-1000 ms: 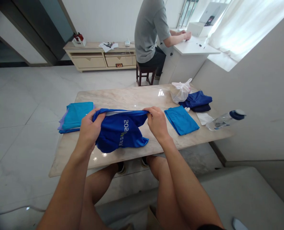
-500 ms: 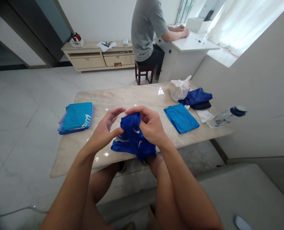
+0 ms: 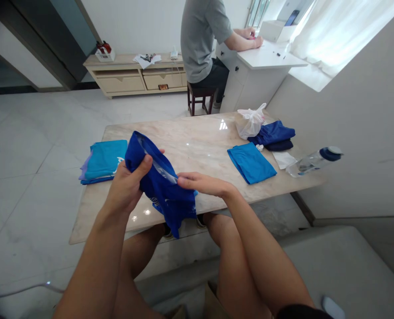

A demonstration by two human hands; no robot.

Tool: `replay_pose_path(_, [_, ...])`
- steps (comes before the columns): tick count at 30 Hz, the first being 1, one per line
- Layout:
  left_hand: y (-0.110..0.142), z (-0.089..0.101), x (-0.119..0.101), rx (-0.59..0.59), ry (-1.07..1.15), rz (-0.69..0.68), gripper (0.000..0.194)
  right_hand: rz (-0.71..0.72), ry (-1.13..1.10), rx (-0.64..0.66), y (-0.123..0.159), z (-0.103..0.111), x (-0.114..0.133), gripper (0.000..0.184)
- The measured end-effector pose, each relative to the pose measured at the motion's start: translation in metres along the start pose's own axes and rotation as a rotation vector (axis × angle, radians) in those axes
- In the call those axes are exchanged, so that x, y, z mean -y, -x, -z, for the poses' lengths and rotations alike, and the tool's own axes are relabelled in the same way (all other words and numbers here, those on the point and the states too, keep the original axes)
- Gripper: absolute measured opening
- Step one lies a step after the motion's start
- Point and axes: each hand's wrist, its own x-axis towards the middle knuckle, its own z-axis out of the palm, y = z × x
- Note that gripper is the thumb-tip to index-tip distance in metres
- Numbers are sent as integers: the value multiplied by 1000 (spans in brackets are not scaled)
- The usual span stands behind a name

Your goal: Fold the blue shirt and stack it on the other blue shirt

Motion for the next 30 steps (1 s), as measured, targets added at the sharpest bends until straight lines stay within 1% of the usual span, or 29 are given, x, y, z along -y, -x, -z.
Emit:
replay_pose_path(1, [-1,0,-1,-38,11,-27,62,-10,-29,119,0,-1,1,50])
replay_pose_path(2, [-2,1,-2,-73,16,-48,63,-33,-61,211,0,-2,1,46])
replay_pose_path(3, [-3,3,-2,-107,13,-65,63,-55,-69,240,-1,-2,1,40])
replay_pose_path(4, [-4,6,-3,-138,1,-75,61,-65,-32,173,-2,-1,-1,34])
replay_pose_path(5, [-5,9,-3,-170,-21,-84,58,-67,32,69,-3,1,-3,29])
replay_pose_path(7, [-8,20,-3,-208,-111,-100,50,-60,200,-202,-6,7,-9,23])
replay_pose_path(8, [-10,26,-2,-207,-179,-108,47,-54,292,-352,-7,12,-10,20])
replay_pose_path(9, [-11,33,-2,-183,-261,-110,45,-47,378,-496,-7,16,-11,18])
replay_pose_path(10, [-13,40,-1,-137,-348,-107,44,-39,452,-630,-8,20,-11,20])
replay_pose_path(12, [-14,53,2,-8,-500,-84,40,-17,551,-871,-7,24,-8,32])
replay_pose_path(13, [-13,60,3,51,-555,-67,38,-7,578,-962,-7,24,-5,37])
replay_pose_path(14, [-11,67,4,91,-596,-49,37,5,598,-1021,-5,23,-1,40])
replay_pose_path(15, [-9,74,4,110,-631,-30,36,19,619,-1045,-4,21,3,42])
replay_pose_path(17, [0,88,-2,96,-714,-10,35,60,674,-1005,2,19,16,43])
replay_pose_path(19, [12,101,-20,61,-820,-18,32,111,737,-931,10,23,38,41])
replay_pose_path(20, [20,106,-34,43,-866,-31,30,140,764,-913,16,29,53,39])
replay_pose_path(23, [50,109,-92,-50,-966,-88,25,254,804,-919,36,57,116,26])
replay_pose_path(24, [62,106,-114,-112,-1016,-125,24,306,810,-925,42,66,139,22])
replay_pose_path(25, [73,103,-133,-182,-1063,-199,27,360,810,-935,48,75,160,19])
replay_pose_path(26, [84,98,-150,-242,-1102,-314,34,408,796,-961,54,81,177,19])
replay_pose_path(27, [94,94,-162,-286,-1116,-416,41,441,770,-1012,58,84,190,18])
replay_pose_path(28, [103,90,-168,-290,-1099,-482,47,456,734,-1082,62,84,196,17])
replay_pose_path(29, [110,86,-170,-260,-1070,-507,49,446,691,-1158,65,80,195,17])
replay_pose_path(30, [115,84,-166,-225,-1042,-487,47,407,646,-1229,68,75,188,17])
